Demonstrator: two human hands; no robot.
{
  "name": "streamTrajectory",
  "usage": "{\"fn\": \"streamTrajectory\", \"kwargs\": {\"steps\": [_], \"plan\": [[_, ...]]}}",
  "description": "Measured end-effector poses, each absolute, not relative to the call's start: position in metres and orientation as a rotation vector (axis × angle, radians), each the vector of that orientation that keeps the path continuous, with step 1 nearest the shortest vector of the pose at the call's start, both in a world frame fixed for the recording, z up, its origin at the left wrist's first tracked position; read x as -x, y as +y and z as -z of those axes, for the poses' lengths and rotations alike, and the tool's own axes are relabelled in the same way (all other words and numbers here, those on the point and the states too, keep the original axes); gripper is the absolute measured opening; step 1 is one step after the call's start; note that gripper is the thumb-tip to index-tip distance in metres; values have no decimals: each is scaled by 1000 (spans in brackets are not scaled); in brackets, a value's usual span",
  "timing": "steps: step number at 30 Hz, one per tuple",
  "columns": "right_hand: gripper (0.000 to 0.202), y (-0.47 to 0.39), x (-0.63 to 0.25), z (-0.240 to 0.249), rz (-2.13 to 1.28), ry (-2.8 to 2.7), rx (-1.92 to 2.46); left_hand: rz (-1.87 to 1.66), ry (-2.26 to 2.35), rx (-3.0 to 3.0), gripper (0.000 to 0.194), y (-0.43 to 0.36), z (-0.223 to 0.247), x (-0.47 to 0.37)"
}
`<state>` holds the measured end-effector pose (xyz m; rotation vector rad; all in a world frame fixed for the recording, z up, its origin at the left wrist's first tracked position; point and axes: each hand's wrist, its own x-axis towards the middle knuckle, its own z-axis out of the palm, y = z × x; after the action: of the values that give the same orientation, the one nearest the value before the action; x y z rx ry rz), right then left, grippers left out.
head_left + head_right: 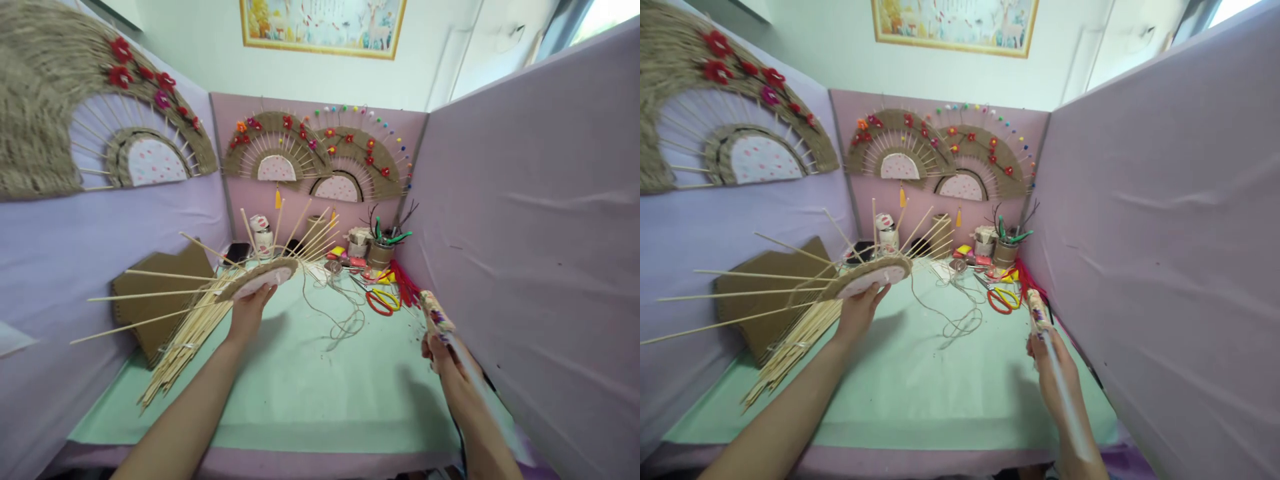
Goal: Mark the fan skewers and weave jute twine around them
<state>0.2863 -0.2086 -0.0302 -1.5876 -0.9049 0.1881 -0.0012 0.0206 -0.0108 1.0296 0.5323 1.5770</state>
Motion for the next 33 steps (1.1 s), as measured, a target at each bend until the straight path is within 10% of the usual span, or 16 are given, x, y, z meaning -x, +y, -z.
{"fn": "streamTrajectory", "kwargs": {"steps": [6, 18, 33], "plan": [[27, -185, -222, -6, -638, -714, 1091, -1480, 539, -884, 37, 14, 11, -9], [38, -137, -185, -62, -437, -1113, 1073, -1286, 373, -712, 21, -19, -4, -51], [36, -94, -180, -22, -544, -1106, 1006, -1350, 561, -765, 34, -36, 17, -61]]}}
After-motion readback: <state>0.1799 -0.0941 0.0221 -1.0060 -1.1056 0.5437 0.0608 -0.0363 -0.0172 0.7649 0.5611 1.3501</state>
